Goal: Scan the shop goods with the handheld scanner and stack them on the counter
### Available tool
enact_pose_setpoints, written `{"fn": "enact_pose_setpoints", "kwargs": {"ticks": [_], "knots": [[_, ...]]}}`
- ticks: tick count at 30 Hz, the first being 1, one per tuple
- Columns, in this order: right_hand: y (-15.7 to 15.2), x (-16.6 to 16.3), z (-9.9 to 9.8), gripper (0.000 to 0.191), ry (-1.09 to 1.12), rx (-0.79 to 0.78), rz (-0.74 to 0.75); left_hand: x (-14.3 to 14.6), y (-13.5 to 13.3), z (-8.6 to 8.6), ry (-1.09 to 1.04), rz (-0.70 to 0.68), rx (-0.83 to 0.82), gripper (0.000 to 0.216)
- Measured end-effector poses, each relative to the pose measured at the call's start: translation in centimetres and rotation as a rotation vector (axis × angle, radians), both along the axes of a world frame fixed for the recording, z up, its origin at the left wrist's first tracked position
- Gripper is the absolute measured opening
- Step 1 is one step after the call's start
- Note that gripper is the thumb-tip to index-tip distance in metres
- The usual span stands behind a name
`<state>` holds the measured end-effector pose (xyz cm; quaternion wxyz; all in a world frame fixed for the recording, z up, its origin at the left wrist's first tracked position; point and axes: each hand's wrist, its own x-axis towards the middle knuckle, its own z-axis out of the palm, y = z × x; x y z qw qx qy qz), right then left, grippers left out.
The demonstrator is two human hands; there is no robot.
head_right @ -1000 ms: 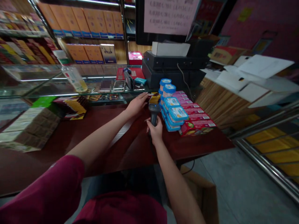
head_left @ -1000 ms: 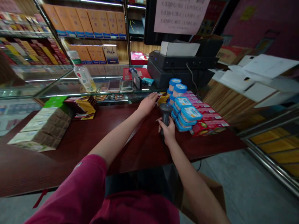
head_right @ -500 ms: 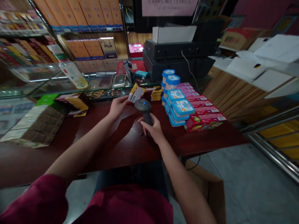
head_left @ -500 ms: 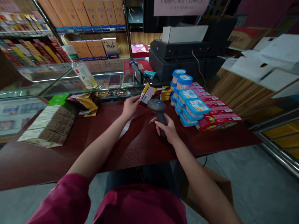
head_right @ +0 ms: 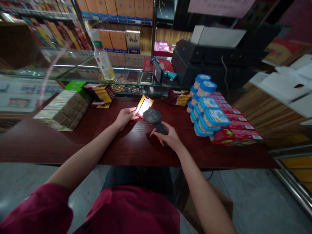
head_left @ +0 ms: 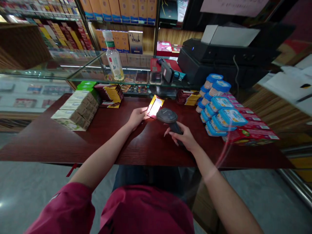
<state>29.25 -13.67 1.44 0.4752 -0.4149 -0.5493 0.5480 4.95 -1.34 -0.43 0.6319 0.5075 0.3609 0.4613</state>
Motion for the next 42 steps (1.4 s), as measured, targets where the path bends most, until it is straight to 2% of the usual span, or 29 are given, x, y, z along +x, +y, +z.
{"fn": "enact_pose_setpoints", "kwargs": {"ticks": [2, 4, 8, 10, 12, 14, 17, 19, 22, 27, 30, 33, 38, 42], "knots": [[-0.2, -0.1, 0.4, 0.044, -0.013, -0.001, 0.01, 0.1, 0.0, 0.0, 0.005, 0.019, -0.01, 0.045], [-0.4, -0.2, 0.8, 0.041, -0.019, -0.011, 0.012, -0.3, 0.1, 0.4, 0.078, 0.106, 0.029, 0.041], [0.1, -1.5, 1.4, 0.038, 0.02, -0.042, -0.036, -3.5, 0.4, 2.5, 0.517, 0.313, 0.406, 0.029], [1.0, -2.9, 1.5, 0.039, 0.053, -0.052, -0.06, -6.3, 0.4, 3.8, 0.734, 0.385, 0.584, 0.031], [2.2, -4.7, 1.4, 0.041, 0.087, -0.063, -0.063, -9.5, 0.1, 4.6, 0.89, 0.463, 0.684, 0.032], [3.4, -6.7, 1.2, 0.043, 0.113, -0.076, -0.052, -12.5, -0.3, 4.9, 1.022, 0.515, 0.726, 0.033], [4.6, -8.8, 0.9, 0.048, 0.105, -0.081, -0.026, -15.9, -0.8, 4.5, 1.229, 0.496, 0.715, 0.038], [4.9, -9.3, 0.7, 0.048, 0.085, -0.062, -0.015, -16.9, -1.0, 3.9, 1.382, 0.453, 0.697, 0.044], [4.6, -9.1, 0.4, 0.048, 0.094, -0.047, -0.018, -16.7, -1.1, 3.1, 1.566, 0.462, 0.656, 0.048], [3.9, -8.3, 0.8, 0.048, 0.148, -0.076, -0.047, -15.0, -1.8, 1.9, 1.582, 0.438, 0.732, 0.049], [3.9, -8.4, 1.0, 0.048, 0.147, -0.088, -0.051, -14.7, -2.2, 1.2, 1.578, 0.406, 0.673, 0.046], [4.2, -8.4, 0.8, 0.05, 0.141, -0.103, -0.041, -15.0, -1.5, 0.7, 1.565, 0.418, 0.614, 0.052], [4.4, -8.5, 0.4, 0.05, 0.136, -0.116, -0.029, -15.4, 0.2, 0.3, 1.514, 0.415, 0.589, 0.058], [4.2, -8.5, 0.7, 0.047, 0.139, -0.105, -0.052, -15.5, -0.1, 0.6, 1.461, 0.441, 0.614, 0.058]]}}
